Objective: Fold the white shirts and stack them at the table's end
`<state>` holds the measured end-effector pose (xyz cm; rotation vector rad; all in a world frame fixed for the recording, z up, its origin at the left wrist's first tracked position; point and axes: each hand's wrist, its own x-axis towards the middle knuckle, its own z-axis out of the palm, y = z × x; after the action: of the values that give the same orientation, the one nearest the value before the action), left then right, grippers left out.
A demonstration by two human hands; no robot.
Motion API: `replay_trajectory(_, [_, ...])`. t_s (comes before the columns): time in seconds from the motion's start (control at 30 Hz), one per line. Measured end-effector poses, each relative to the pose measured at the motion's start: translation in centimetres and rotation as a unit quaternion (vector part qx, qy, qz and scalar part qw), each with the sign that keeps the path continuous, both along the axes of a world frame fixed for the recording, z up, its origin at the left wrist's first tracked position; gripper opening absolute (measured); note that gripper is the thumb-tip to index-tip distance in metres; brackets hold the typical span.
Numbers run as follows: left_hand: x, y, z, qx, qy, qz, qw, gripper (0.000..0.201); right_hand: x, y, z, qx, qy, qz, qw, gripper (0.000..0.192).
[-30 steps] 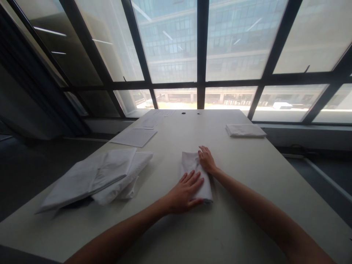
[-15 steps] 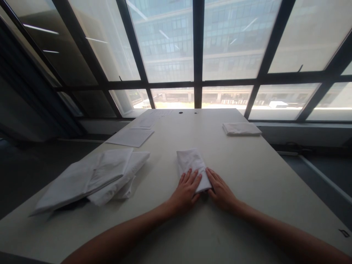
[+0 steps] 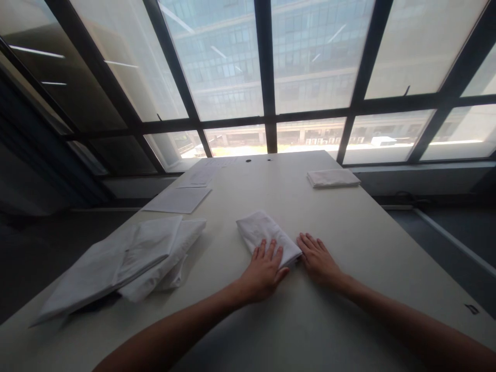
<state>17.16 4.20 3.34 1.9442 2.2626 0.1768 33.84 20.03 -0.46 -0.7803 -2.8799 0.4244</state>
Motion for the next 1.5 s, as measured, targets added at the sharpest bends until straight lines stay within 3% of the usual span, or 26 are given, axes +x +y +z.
replay_trajectory(0.1, [-2.5, 2.4, 3.1, 0.054, -0.037, -0.05, 0.997, 0.053, 0.4, 0.1, 1.4, -0.033, 0.008, -0.015, 0.999, 0.059])
replay_trajectory(0.2, [-5.2, 6.3, 4.2, 0.105, -0.005, -0.106, 0.989, 0.047, -1.0, -2.0, 3.2, -0.012, 0.073, -0.03, 0.997, 0.06])
replay_trajectory(0.3, [-7.2, 9.3, 2.3, 0.056, 0.027, -0.156, 0.986, 0.048, -3.9, -5.2, 3.8, 0.016, 0.111, 0.012, 0.994, 0.063])
replay_trajectory(0.47, [-10.2, 10.1, -1.4, 0.04, 0.022, -0.163, 0.986, 0.049, -6.8, -7.7, 1.4, 0.029, 0.095, 0.041, 0.994, 0.077])
replay_trajectory(0.67, [-15.8, 10.3, -1.1, 0.01, 0.031, -0.021, 0.999, 0.057, -6.2, -7.0, 0.1, 0.02, 0.06, 0.055, 0.996, 0.078])
replay_trajectory(0.87, [-18.9, 11.6, -1.4, -0.021, -0.018, -0.038, 0.999, 0.06, -6.4, -7.6, 0.6, 0.019, 0.053, 0.057, 0.997, 0.077])
replay_trajectory(1.0, [-18.8, 11.2, -2.2, -0.01, -0.034, 0.007, 0.999, 0.06, -5.4, -5.8, 1.1, 0.023, 0.043, 0.068, 0.997, 0.074])
replay_trajectory(1.1, [-18.1, 10.0, -2.4, 0.001, -0.035, 0.066, 0.997, 0.058, -3.8, -1.6, 2.5, -0.002, 0.001, 0.143, 0.99, 0.071])
replay_trajectory(1.2, [-16.7, 9.0, -1.3, -0.003, -0.024, 0.116, 0.993, 0.056, -3.5, 2.8, 4.8, -0.056, -0.038, 0.2, 0.977, 0.06])
replay_trajectory(1.23, [-15.9, 8.9, -0.9, 0.012, -0.01, 0.124, 0.992, 0.056, -3.9, 3.6, 5.6, -0.067, -0.039, 0.181, 0.98, 0.053])
replay_trajectory(1.3, [-13.7, 8.9, -0.2, 0.068, 0.025, 0.108, 0.991, 0.054, -5.7, 3.7, 6.6, -0.063, -0.025, 0.074, 0.995, 0.048])
replay_trajectory(1.37, [-10.9, 9.1, -0.2, 0.109, 0.043, 0.038, 0.992, 0.052, -8.0, 2.2, 6.7, -0.021, 0.014, -0.044, 0.999, 0.051])
replay_trajectory(1.43, [-8.4, 9.2, -0.9, 0.088, 0.04, -0.047, 0.994, 0.057, -10.0, 0.0, 5.9, 0.023, 0.05, -0.077, 0.996, 0.057])
replay_trajectory(1.5, [-6.8, 9.1, -1.8, 0.069, 0.039, -0.081, 0.994, 0.069, -11.1, -1.5, 4.5, 0.032, 0.056, -0.082, 0.995, 0.062])
